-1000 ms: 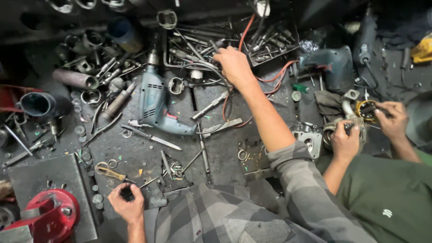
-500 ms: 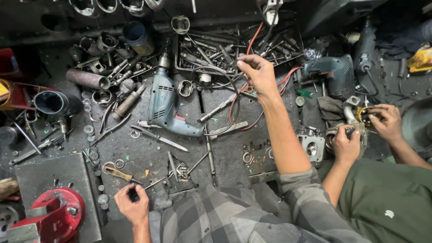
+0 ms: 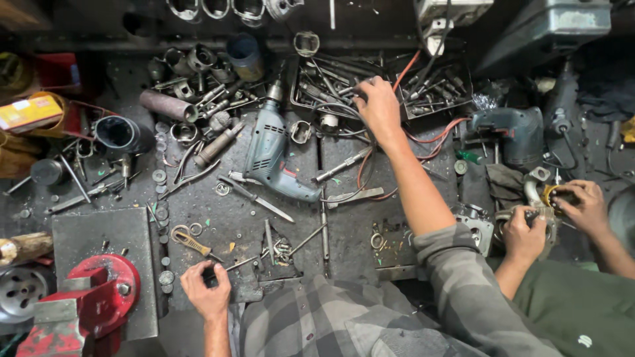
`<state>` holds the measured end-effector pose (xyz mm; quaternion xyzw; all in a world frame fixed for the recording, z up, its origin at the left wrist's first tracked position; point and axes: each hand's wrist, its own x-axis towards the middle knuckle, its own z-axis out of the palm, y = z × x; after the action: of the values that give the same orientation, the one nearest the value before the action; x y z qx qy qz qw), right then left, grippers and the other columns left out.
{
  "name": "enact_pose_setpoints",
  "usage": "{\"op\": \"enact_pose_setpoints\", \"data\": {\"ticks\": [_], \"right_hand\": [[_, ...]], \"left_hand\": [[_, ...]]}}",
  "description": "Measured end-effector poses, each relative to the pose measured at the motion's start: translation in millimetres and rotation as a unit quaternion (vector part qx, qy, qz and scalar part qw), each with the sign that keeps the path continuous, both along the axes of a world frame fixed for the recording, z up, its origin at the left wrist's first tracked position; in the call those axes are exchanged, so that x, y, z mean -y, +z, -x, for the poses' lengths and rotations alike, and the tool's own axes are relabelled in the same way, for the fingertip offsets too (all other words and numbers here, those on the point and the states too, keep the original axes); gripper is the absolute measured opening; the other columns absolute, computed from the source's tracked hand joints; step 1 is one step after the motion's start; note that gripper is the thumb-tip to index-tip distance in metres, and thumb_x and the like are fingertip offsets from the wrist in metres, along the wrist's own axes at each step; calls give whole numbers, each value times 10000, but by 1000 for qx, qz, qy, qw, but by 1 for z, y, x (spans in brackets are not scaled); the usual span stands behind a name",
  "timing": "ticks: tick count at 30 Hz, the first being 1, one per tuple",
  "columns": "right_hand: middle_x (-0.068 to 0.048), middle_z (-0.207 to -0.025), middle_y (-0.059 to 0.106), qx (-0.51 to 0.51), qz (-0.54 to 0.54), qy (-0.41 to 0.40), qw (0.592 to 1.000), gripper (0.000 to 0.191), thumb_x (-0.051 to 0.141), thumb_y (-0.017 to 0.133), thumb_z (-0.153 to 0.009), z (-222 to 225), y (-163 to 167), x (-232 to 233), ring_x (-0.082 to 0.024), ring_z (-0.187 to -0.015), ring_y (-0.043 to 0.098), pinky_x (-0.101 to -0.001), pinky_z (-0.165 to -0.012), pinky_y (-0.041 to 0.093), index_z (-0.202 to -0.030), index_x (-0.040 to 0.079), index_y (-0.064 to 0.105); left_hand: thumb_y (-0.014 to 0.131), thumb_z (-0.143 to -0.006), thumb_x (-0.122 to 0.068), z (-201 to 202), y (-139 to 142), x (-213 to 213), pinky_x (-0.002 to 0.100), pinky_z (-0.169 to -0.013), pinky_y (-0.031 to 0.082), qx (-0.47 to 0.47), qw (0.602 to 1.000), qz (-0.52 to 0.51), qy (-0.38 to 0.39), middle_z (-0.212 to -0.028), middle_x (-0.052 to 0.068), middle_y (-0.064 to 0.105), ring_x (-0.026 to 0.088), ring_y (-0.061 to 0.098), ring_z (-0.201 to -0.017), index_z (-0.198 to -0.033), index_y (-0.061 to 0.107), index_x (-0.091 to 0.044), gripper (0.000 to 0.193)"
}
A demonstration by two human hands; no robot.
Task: The person works at a cluttered repair bench handling small engine components, picking up bolts and fasteners from trays and the bench, fitting a piston into a cylinder, and positioning a cylinder head on the work surface. They briefly wipe a part with a cloth and walk to a shelf to retrieve items before returning to the bench.
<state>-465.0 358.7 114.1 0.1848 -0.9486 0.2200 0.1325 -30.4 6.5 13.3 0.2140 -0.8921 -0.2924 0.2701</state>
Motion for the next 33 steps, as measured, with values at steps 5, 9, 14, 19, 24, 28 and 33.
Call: {"op": "enact_pose_setpoints", "data": {"ticks": [5,9,14,19,24,28,33], "right_hand": [[-112,-960,724,-30,-26,27,999,140,130,850,-802,2,-4,-9,-348,-910,655,-429,-823,520,-902,82,765],[-79,-896,731,13,250,-32,968,92,20,782,-884,5,-7,-24,-193,-802,700,-298,-726,549,-970,44,761],[-17,-865,714,153,547,-44,822,81,52,740,-1005,7,-7,-46,-85,-755,641,-239,-710,526,-1039,-20,725],[-25,-883,706,213,634,-17,743,142,80,753,-979,-2,-7,-54,-95,-739,646,-238,-701,535,-1083,-4,705],[-26,-918,720,191,597,-25,779,152,76,747,-993,-8,-1,-47,-87,-760,643,-233,-713,534,-1114,-8,712],[-40,-977,737,201,581,-37,788,235,81,685,-1007,-7,3,-41,-87,-774,646,-233,-704,544,-1231,11,664],[-31,-1121,672,139,513,-112,840,364,89,657,-1007,-19,-16,-37,-71,-897,640,-235,-700,536,-1350,73,536]], "left_hand": [[741,-866,-70,-3,3,-1,427,-969,499,-3,1000,-5,5,-1053,83,676,299,602,-1044,-1043,631,-65,209],[748,-858,-62,-3,7,-5,428,-972,502,-4,1000,-6,7,-1049,84,674,297,604,-1040,-1040,635,-69,214],[744,-871,-60,-3,8,-8,421,-968,500,-9,1000,-12,10,-1071,79,680,298,606,-1055,-1062,627,-61,224],[748,-862,-61,-1,3,-10,423,-972,501,-7,1000,-15,4,-1069,80,682,294,607,-1051,-1051,634,-62,221],[748,-868,-65,-1,-1,-10,419,-976,501,-4,1000,-15,6,-1066,80,684,294,607,-1057,-1044,637,-62,208],[750,-875,-67,2,-4,-11,425,-974,502,-9,1000,-7,10,-1068,82,685,299,606,-1061,-1049,640,-59,206],[743,-898,-65,5,-12,-12,413,-952,508,-33,999,4,13,-1083,94,678,313,605,-1080,-1068,657,-51,191]]}}
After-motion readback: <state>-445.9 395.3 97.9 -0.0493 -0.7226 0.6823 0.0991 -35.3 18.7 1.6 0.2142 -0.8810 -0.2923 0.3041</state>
